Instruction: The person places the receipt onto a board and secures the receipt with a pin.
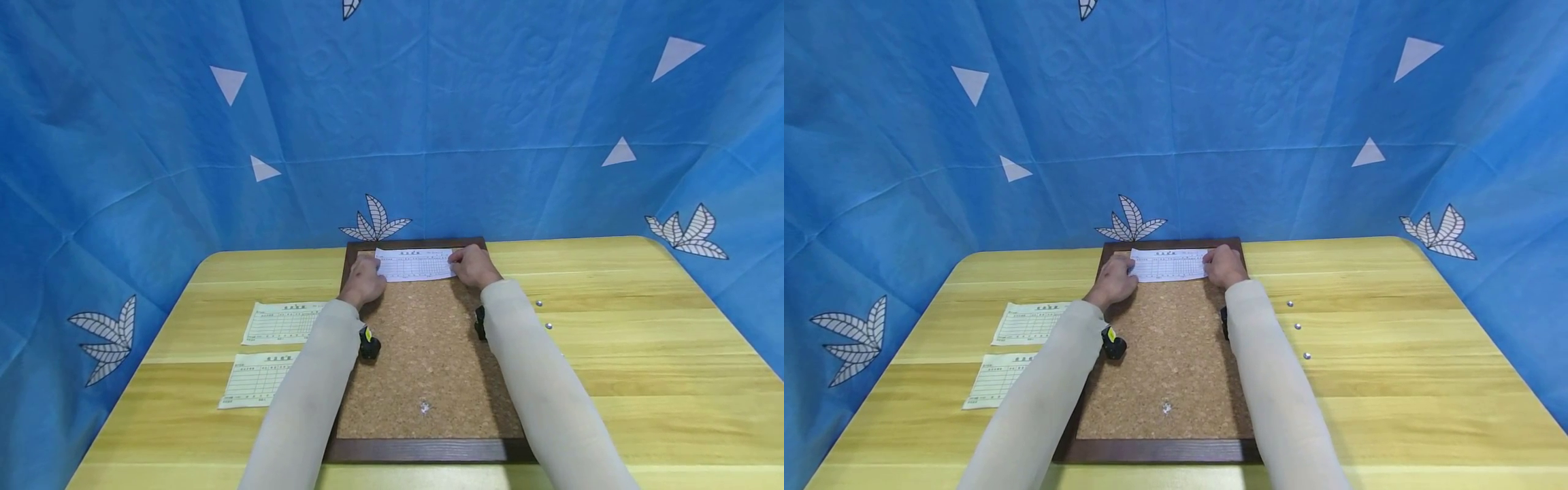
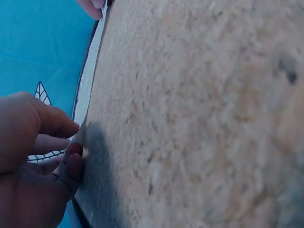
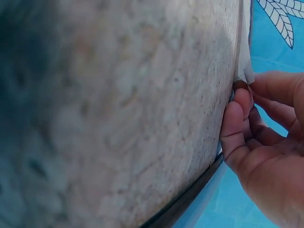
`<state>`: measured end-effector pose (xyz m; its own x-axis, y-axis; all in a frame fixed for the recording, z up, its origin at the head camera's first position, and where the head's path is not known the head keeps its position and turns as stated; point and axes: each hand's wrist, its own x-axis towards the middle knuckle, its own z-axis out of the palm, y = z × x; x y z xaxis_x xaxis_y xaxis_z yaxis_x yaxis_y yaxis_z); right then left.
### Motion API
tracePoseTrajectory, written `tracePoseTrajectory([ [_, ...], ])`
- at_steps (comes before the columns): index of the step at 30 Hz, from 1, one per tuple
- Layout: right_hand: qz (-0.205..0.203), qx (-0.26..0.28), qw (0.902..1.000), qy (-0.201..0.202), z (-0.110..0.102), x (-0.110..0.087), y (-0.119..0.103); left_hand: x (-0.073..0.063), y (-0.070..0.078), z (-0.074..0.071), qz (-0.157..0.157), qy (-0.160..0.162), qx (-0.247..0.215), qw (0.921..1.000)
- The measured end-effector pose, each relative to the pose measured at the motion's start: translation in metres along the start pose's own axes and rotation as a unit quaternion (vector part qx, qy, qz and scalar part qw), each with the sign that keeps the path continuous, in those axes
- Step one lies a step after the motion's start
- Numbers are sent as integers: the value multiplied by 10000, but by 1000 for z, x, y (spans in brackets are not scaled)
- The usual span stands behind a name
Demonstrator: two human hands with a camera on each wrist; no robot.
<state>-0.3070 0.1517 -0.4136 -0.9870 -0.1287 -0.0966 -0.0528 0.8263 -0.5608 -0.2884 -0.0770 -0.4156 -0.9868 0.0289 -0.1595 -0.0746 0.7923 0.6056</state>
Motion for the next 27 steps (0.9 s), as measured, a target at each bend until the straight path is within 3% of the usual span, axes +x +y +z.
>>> tracePoseTrajectory([
  [11,7,-55,9999,-86,1,1,-1,2,4,3,445,-211,879,9949],
  [27,220,-64,9997,-129,3,1,-4,3,9,4,290,-548,1375,9886],
])
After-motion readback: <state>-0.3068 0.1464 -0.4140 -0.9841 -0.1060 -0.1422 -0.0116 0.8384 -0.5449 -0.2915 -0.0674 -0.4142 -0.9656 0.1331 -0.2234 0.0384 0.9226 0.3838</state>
